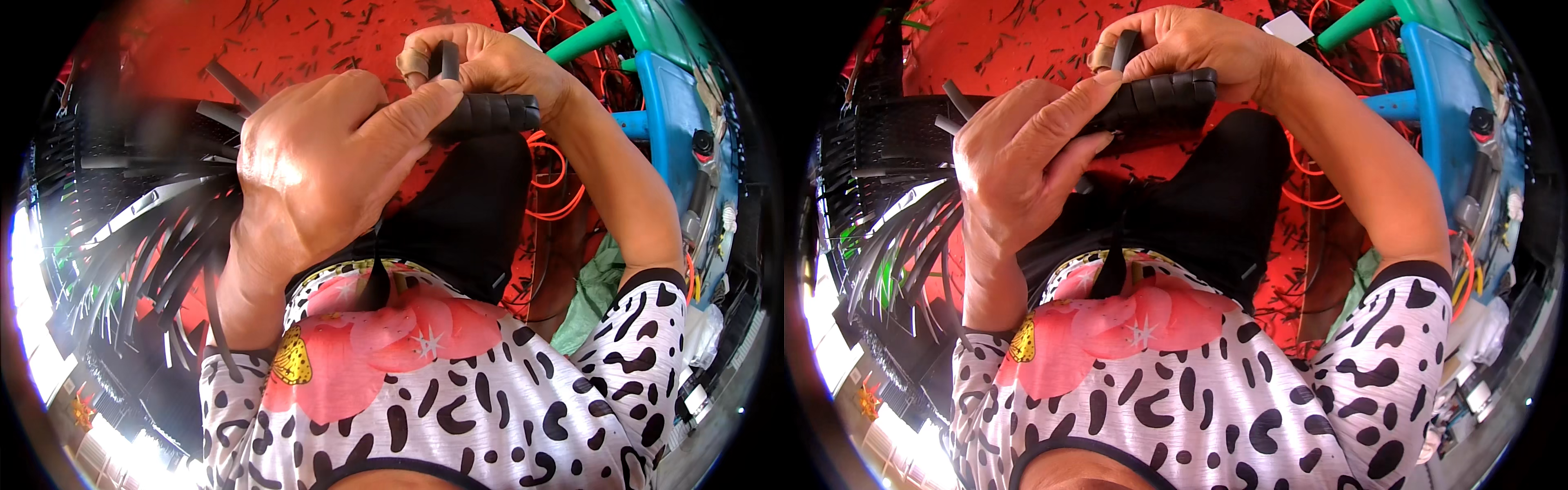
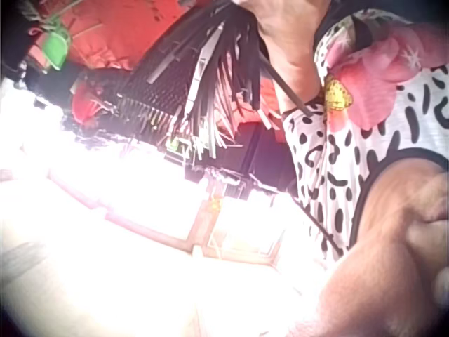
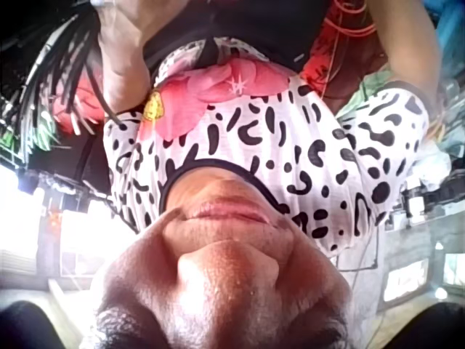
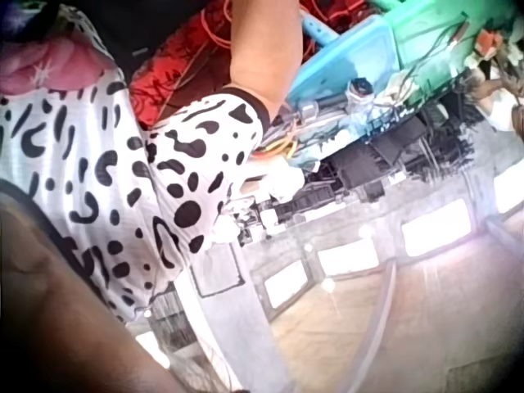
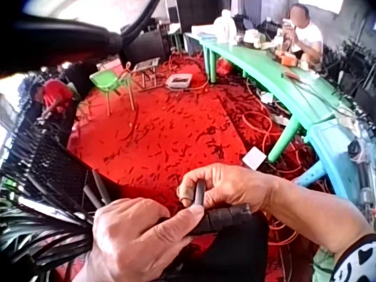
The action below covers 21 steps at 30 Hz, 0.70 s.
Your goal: The person weaves black plastic strips through a pre-drilled mesh panel by hand, using a nail gun and a hammer to secure some strips and pliers to trim them.
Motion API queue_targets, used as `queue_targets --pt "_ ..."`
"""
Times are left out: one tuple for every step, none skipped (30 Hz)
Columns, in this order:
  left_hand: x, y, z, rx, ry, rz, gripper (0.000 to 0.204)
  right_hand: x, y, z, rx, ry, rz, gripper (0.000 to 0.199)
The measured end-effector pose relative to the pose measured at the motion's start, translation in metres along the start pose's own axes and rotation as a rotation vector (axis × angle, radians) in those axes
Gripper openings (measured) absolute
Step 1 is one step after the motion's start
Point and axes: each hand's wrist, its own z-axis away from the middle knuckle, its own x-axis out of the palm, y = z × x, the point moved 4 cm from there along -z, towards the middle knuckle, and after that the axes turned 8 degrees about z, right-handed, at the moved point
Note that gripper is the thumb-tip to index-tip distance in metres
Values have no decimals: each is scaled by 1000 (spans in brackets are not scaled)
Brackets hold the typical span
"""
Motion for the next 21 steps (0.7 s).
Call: queue_targets --pt "0 0 0 -2 -5 -8 46 2 1 -1 -37 -110 -24 32" --pt "0 0 0 -2 -7 -7 46 2 3 -2 -38 -110 -27 32" --pt "0 -1 0 -1 0 -2 45 3 2 -3 -93 -96 -41 34" --pt "0 -1 1 1 8 4 45 4 0 -5 -148 -82 -55 36" --pt "1 0 0 1 7 7 45 5 0 -6 -146 -79 -57 36" --pt "-1 2 -1 -15 20 26 44 8 -2 -9 -149 -109 -17 37" --pt "-2 3 -2 -32 34 45 44 9 -4 -10 -151 -137 24 38" --pt "-1 2 -2 -32 34 44 44 10 -6 -9 -152 -139 23 38" --pt "0 1 -1 -26 51 48 43 9 -6 -7 -116 -119 47 39" --pt "0 0 -1 -19 68 52 43 7 -5 -5 -80 -98 71 40" --pt "-2 0 -1 -20 69 49 43 6 -3 -3 -81 -101 72 40" --pt "-3 0 -4 -43 29 36 42 2 1 -1 -83 -51 65 41" --pt "-3 0 -5 -66 -11 22 41 -1 5 1 -85 0 58 42" --pt "-3 0 -6 -63 -9 23 41 0 7 -2 -121 -11 62 49" --pt "-4 0 -6 -75 2 49 41 4 3 -2 -120 -9 67 49" --pt "-5 0 -7 -87 14 75 41 8 -3 -1 -112 34 83 54" --pt "-6 1 -7 -83 20 78 41 9 -8 0 -104 79 100 58" --pt "-6 1 -8 -105 12 89 40 9 -5 -1 -71 -47 51 57" --pt "-7 1 -9 -125 5 101 40 7 -6 3 -68 -44 61 57" --pt "-6 1 -10 -119 15 105 40 4 -9 8 -67 64 115 55" --pt "-7 -1 -7 -156 6 88 39 2 -13 7 -71 151 168 54"
